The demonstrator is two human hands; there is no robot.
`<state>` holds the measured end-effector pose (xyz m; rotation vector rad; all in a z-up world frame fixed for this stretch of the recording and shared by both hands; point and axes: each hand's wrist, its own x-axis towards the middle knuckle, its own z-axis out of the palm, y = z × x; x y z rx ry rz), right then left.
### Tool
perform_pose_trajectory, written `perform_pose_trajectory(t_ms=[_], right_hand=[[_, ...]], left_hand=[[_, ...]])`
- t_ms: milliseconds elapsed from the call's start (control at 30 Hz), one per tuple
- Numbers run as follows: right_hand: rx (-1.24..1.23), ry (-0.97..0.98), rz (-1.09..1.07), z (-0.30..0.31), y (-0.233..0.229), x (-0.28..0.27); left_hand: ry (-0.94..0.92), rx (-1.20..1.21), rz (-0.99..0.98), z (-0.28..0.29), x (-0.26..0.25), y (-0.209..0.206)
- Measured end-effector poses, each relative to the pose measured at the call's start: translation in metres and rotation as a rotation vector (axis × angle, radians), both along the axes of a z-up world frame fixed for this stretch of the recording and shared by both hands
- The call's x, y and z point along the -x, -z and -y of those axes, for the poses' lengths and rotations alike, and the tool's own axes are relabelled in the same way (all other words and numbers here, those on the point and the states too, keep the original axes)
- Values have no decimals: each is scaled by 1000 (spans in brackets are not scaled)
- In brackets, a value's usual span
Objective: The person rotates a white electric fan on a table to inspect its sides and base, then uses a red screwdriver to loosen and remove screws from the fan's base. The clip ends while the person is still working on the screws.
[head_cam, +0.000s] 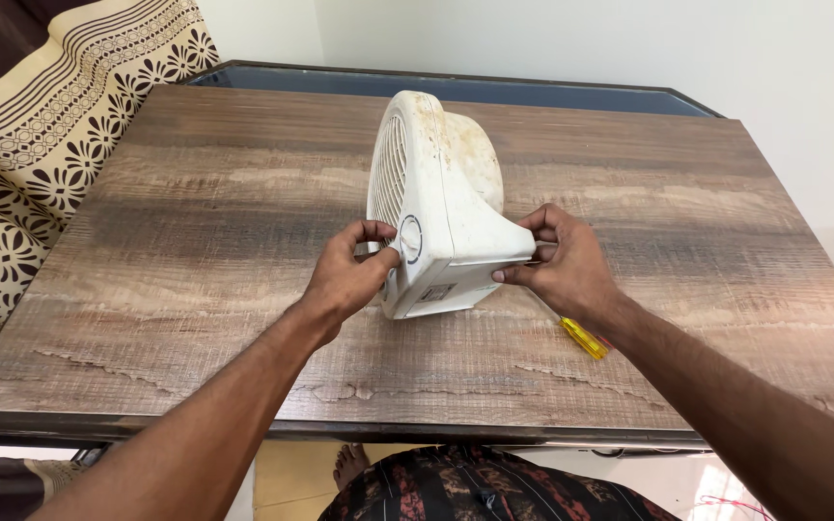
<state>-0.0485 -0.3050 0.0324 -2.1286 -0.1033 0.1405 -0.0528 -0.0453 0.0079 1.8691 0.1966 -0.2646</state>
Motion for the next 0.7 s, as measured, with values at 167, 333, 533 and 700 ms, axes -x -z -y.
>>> perform_pose_trajectory(t_ms=[167,333,533,700], right_hand=[[45,28,-12,-6,0,-9],[8,29,7,-4,3,-22],[14,15,-5,6,11,-31],[19,-26,-64,13,23,-33]], left_hand=[[-53,33,-8,2,-15,-1],[-29,29,10,4,-31,3],[-72,125,37,9,-43,2],[-173,179,108,26,-55,-24]])
